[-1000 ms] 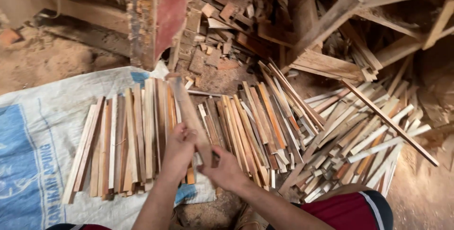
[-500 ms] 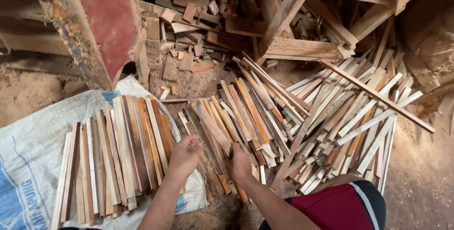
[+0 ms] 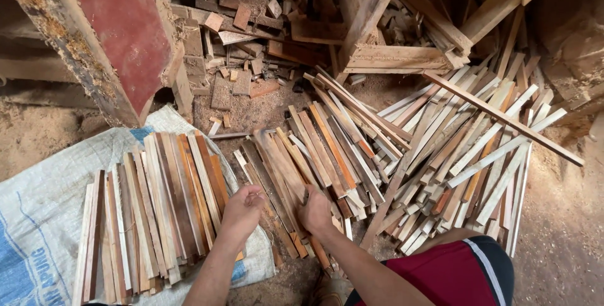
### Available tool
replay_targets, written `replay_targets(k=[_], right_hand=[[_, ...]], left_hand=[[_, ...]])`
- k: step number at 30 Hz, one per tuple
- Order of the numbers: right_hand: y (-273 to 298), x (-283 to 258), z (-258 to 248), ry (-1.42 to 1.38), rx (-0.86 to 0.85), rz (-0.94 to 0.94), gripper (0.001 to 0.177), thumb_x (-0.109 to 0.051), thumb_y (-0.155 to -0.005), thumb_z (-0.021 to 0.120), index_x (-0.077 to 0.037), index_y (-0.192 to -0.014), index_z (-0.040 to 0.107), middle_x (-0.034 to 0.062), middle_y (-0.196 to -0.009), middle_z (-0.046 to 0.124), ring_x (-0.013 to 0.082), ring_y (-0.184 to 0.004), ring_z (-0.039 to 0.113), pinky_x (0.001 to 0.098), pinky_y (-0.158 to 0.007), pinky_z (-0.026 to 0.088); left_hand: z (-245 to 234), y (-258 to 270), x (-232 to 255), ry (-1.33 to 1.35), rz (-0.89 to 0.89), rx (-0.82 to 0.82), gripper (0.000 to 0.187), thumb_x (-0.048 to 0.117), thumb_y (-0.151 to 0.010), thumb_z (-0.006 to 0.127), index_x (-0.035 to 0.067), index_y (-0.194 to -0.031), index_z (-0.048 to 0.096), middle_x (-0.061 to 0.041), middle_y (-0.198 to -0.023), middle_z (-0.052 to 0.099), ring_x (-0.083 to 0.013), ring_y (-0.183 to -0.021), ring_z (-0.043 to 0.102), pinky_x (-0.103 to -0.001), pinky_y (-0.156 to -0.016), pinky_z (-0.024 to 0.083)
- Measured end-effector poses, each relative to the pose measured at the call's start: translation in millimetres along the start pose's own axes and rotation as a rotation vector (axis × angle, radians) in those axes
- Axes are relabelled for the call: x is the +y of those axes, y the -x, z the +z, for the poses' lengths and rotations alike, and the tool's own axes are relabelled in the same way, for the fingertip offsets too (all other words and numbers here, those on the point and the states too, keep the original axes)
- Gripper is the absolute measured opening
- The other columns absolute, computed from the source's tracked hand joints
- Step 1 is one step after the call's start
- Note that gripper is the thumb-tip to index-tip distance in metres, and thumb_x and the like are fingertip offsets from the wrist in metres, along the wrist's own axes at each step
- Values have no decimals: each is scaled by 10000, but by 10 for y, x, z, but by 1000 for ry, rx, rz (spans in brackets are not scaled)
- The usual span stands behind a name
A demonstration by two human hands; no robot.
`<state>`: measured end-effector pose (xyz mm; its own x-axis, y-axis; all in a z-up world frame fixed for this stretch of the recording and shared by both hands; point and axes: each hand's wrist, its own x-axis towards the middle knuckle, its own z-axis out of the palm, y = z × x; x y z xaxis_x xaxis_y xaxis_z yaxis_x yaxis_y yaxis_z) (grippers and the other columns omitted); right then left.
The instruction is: The person sorts through a pile of wooden strips, picking up individual pieces to inspect and mark them with a pencil.
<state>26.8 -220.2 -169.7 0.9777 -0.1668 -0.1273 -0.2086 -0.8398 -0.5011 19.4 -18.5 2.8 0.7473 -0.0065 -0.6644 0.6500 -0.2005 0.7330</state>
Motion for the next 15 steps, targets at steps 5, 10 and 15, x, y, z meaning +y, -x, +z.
replay_targets(k=[5,10,15], right_hand=[[81,-24,45,33,-58,-26,320,85,-824,648,20,-1130,578,99,-736,704,212,-483,654,272,-366,608],[75,-28,197,89,-40,-101,94,67,-924,525,-21,-938,554,53,-647,651,156,-447,606,262,-327,560],[90,-4,317,77,-76,-56,97,-2,-942,584,-64,-986,523,47,-698,643,179,-503,610,310,-376,588]], left_hand=[[-9,35,25,5,10,-1,365,139,-1004,546,83,-1363,587,-102,-1166,656,-173,-1049,652,-312,-914,553],[-58,13,-37,24,31,-14,385,130,-989,563,79,-1370,580,-113,-1236,646,-190,-1159,633,-331,-1024,537],[-78,21,-50,33,17,-4,385,128,-987,565,89,-1369,582,-126,-1319,624,-217,-1235,608,-364,-1069,517]])
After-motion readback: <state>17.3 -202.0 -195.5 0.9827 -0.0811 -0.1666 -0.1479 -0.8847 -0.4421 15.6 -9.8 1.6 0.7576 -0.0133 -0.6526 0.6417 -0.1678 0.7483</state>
